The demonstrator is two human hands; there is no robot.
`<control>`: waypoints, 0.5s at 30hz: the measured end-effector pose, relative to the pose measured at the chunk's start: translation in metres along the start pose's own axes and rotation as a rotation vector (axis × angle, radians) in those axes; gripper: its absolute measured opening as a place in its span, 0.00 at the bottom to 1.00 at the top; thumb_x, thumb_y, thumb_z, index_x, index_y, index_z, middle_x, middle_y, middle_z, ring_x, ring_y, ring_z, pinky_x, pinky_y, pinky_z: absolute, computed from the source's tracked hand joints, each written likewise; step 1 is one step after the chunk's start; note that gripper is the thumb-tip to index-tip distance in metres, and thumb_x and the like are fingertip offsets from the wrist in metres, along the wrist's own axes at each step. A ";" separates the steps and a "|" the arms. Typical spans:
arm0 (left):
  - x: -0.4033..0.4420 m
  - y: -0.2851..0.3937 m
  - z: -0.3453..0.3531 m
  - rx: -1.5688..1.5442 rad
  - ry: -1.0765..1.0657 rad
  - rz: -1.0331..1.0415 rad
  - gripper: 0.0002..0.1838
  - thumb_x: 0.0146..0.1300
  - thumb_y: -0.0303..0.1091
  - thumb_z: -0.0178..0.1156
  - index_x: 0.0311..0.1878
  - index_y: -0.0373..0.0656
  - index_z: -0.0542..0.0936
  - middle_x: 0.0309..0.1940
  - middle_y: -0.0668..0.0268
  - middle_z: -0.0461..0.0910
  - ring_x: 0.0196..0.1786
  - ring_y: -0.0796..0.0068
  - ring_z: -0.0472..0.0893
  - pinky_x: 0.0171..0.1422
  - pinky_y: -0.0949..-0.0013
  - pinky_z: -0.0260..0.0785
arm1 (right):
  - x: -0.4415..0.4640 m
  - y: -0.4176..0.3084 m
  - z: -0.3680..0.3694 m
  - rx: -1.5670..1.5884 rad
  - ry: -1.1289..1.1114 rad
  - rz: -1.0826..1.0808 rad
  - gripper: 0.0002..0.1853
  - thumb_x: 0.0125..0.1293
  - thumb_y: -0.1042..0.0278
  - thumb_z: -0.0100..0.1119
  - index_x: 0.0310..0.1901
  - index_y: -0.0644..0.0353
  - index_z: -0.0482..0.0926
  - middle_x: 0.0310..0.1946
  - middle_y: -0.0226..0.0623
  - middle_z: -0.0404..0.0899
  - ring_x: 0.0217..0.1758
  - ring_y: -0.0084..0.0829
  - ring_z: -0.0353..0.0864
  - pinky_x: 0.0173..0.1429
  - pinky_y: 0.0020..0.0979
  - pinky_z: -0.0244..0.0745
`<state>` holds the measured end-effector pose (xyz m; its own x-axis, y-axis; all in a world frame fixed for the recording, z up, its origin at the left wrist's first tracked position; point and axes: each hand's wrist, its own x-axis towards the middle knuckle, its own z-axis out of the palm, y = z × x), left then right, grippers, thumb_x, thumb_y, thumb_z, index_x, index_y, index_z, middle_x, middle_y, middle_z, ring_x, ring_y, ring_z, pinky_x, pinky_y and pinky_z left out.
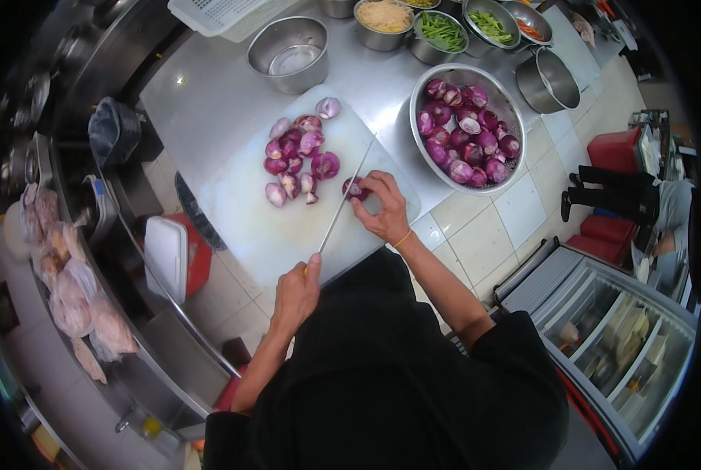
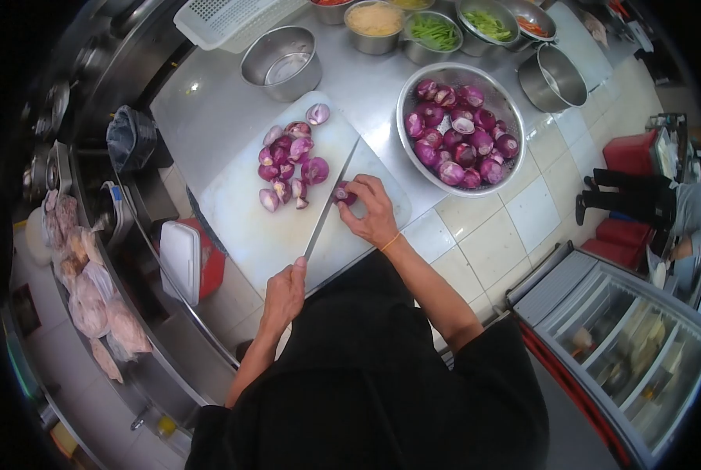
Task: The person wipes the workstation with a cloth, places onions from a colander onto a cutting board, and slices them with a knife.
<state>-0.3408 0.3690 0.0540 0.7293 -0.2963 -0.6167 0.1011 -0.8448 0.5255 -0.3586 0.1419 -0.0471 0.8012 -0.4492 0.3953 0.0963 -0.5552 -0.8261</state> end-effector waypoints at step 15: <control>-0.016 -0.015 0.000 0.164 -0.031 -0.021 0.35 0.77 0.57 0.43 0.35 0.28 0.79 0.31 0.29 0.79 0.41 0.26 0.78 0.50 0.38 0.69 | 0.004 -0.001 -0.005 0.045 -0.017 0.031 0.17 0.50 0.76 0.73 0.44 0.62 0.81 0.47 0.45 0.80 0.46 0.42 0.83 0.49 0.34 0.80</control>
<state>-0.3540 0.3859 0.0560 0.7066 -0.2891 -0.6459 0.0025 -0.9117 0.4109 -0.3588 0.1371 -0.0424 0.8139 -0.4539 0.3628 0.0971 -0.5093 -0.8551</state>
